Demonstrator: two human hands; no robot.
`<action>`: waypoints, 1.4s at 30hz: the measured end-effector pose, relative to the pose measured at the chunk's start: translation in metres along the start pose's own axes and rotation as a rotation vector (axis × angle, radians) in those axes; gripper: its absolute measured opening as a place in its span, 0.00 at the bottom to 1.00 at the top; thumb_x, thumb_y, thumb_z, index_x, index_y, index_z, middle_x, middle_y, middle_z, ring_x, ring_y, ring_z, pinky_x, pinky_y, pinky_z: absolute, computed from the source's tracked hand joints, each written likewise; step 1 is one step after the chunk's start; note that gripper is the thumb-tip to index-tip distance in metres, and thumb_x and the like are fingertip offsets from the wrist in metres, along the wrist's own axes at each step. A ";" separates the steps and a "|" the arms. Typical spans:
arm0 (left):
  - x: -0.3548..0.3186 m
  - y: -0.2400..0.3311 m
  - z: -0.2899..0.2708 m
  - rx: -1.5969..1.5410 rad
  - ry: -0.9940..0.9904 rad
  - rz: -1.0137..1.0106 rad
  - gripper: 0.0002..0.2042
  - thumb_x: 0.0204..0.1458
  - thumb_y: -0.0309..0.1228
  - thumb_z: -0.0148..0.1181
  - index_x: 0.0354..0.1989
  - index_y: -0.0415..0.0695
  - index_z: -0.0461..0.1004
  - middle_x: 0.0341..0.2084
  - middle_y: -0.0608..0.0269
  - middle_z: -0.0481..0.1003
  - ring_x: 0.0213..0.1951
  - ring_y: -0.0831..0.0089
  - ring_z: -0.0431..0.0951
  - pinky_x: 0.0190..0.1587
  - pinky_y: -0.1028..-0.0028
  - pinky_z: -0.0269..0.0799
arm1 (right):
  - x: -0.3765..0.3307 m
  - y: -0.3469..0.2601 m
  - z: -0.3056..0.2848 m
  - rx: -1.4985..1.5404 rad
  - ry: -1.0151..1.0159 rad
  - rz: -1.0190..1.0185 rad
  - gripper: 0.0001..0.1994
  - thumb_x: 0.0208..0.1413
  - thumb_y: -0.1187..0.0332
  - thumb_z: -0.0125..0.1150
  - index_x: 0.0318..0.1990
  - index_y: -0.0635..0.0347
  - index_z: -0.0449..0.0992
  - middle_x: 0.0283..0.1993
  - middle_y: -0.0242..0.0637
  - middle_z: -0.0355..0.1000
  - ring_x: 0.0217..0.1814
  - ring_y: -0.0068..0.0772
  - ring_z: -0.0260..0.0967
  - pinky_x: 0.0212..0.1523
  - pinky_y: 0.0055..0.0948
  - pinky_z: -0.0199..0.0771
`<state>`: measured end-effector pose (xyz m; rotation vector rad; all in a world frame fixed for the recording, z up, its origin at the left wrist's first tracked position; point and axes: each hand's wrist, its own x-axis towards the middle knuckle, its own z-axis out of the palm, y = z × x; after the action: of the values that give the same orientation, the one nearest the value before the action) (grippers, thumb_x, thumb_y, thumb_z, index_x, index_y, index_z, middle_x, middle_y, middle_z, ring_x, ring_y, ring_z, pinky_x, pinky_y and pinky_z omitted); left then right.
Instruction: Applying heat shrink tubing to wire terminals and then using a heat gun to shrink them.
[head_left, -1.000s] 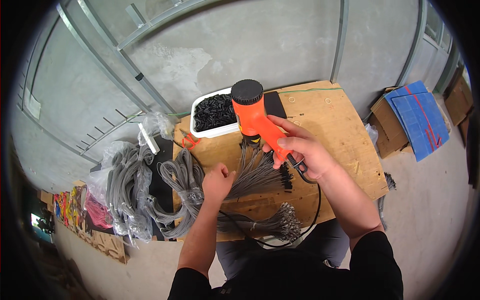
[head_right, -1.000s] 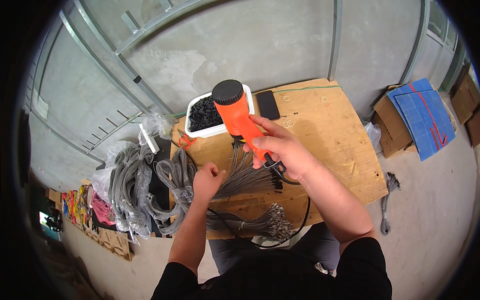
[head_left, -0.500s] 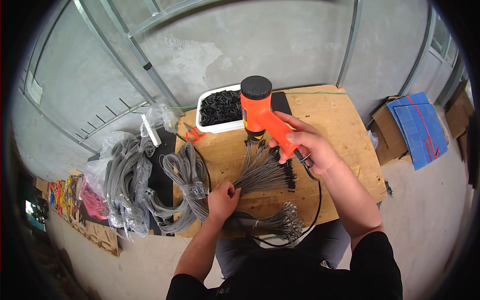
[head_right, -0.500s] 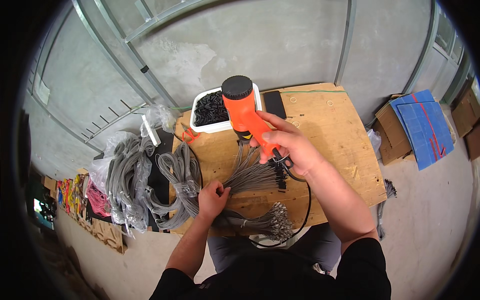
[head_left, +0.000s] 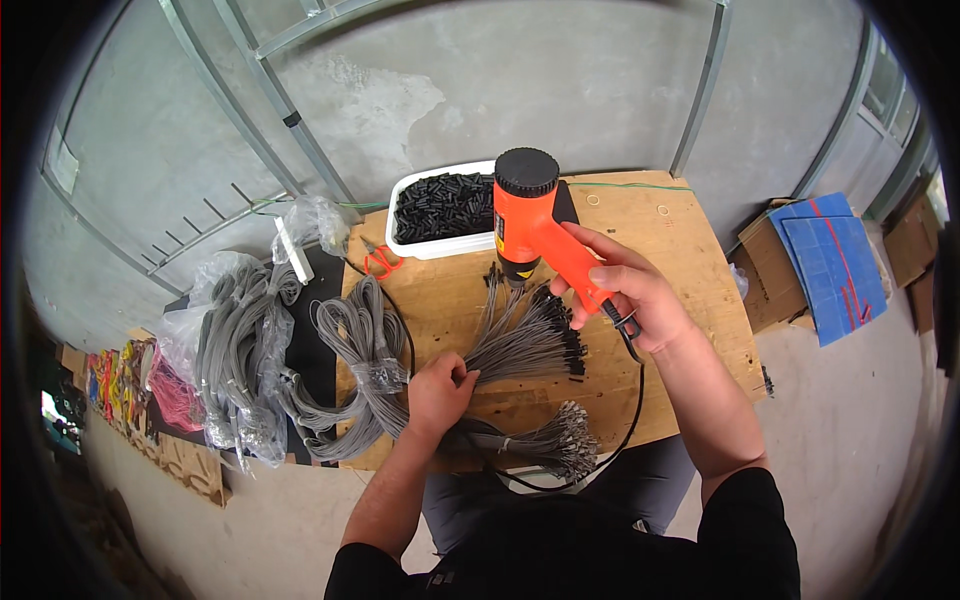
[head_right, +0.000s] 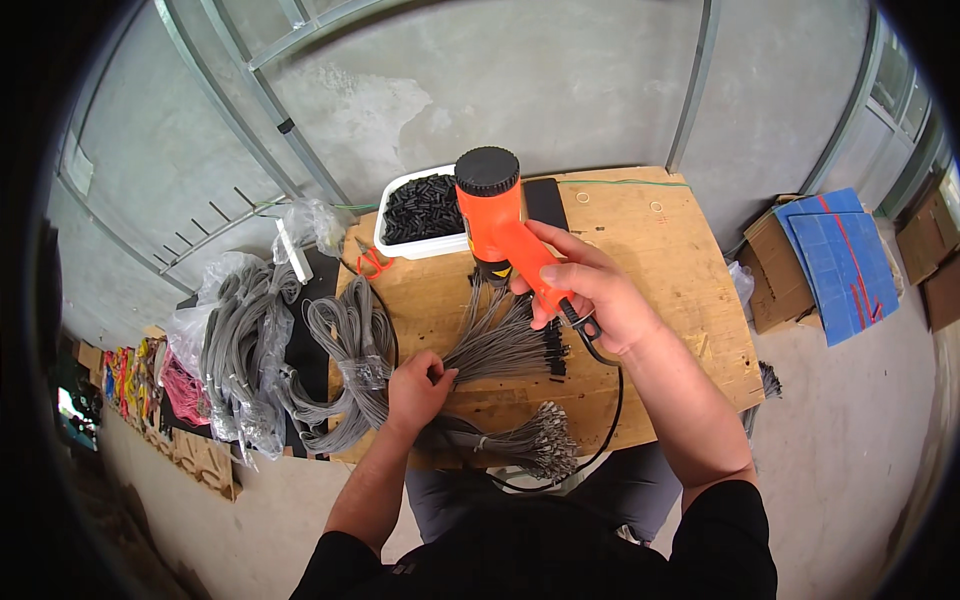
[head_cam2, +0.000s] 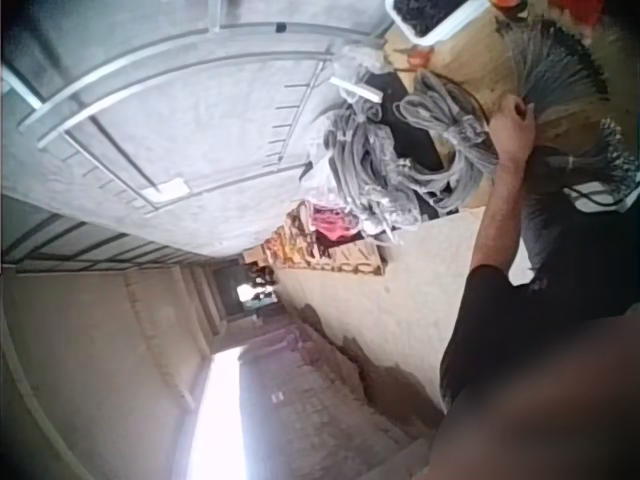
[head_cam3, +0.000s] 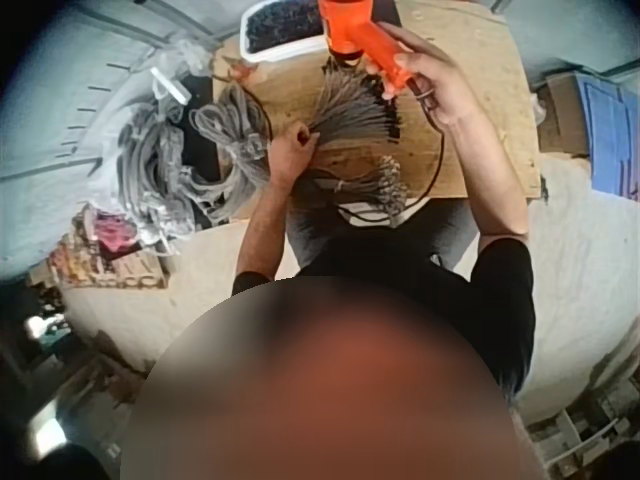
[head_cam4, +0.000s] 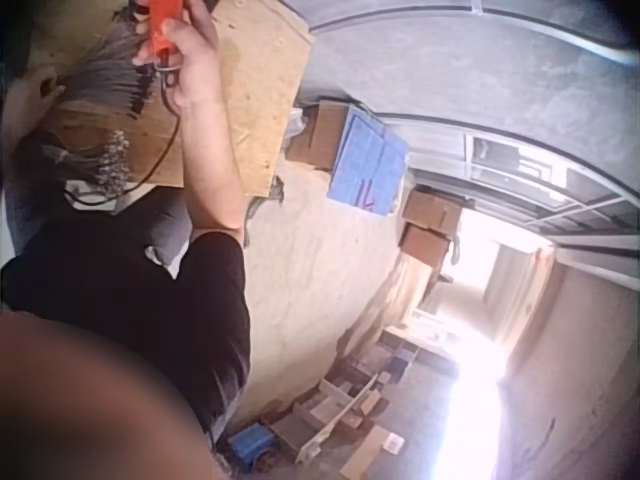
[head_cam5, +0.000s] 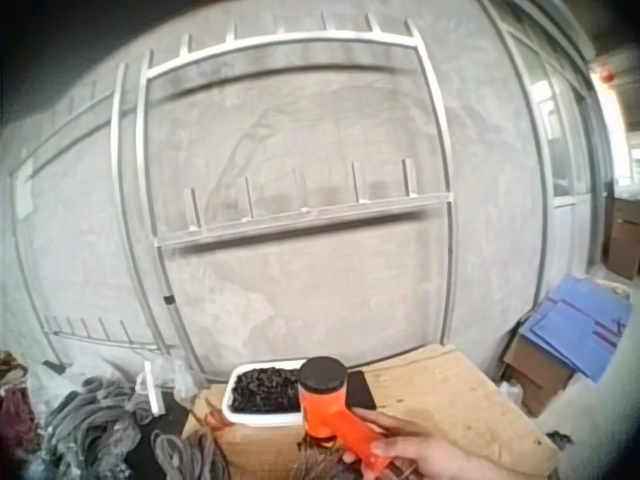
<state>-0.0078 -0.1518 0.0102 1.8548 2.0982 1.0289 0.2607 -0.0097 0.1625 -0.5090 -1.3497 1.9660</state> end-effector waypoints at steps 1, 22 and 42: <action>0.002 0.002 0.000 -0.019 -0.017 -0.018 0.12 0.47 0.30 0.72 0.27 0.45 0.70 0.23 0.61 0.74 0.27 0.58 0.77 0.29 0.61 0.72 | 0.000 0.000 -0.002 0.000 0.000 0.000 0.38 0.56 0.63 0.58 0.74 0.65 0.55 0.50 0.54 0.76 0.36 0.37 0.78 0.40 0.33 0.81; 0.090 0.047 0.063 0.262 -0.286 0.088 0.12 0.49 0.42 0.71 0.35 0.49 0.83 0.32 0.62 0.79 0.37 0.59 0.82 0.39 0.61 0.78 | -0.055 -0.029 -0.012 -0.068 0.041 0.038 0.44 0.51 0.60 0.59 0.75 0.70 0.52 0.49 0.57 0.75 0.35 0.38 0.78 0.41 0.32 0.81; 0.121 0.013 0.074 -0.088 -0.123 -0.224 0.12 0.52 0.39 0.67 0.36 0.44 0.85 0.31 0.52 0.83 0.36 0.54 0.84 0.41 0.62 0.78 | -0.072 -0.039 -0.020 -0.057 0.094 -0.006 0.46 0.48 0.59 0.60 0.75 0.69 0.52 0.49 0.56 0.75 0.34 0.38 0.78 0.42 0.33 0.80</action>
<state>0.0154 -0.0116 0.0004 1.5577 2.0949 0.9136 0.3352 -0.0398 0.1863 -0.6165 -1.3500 1.8788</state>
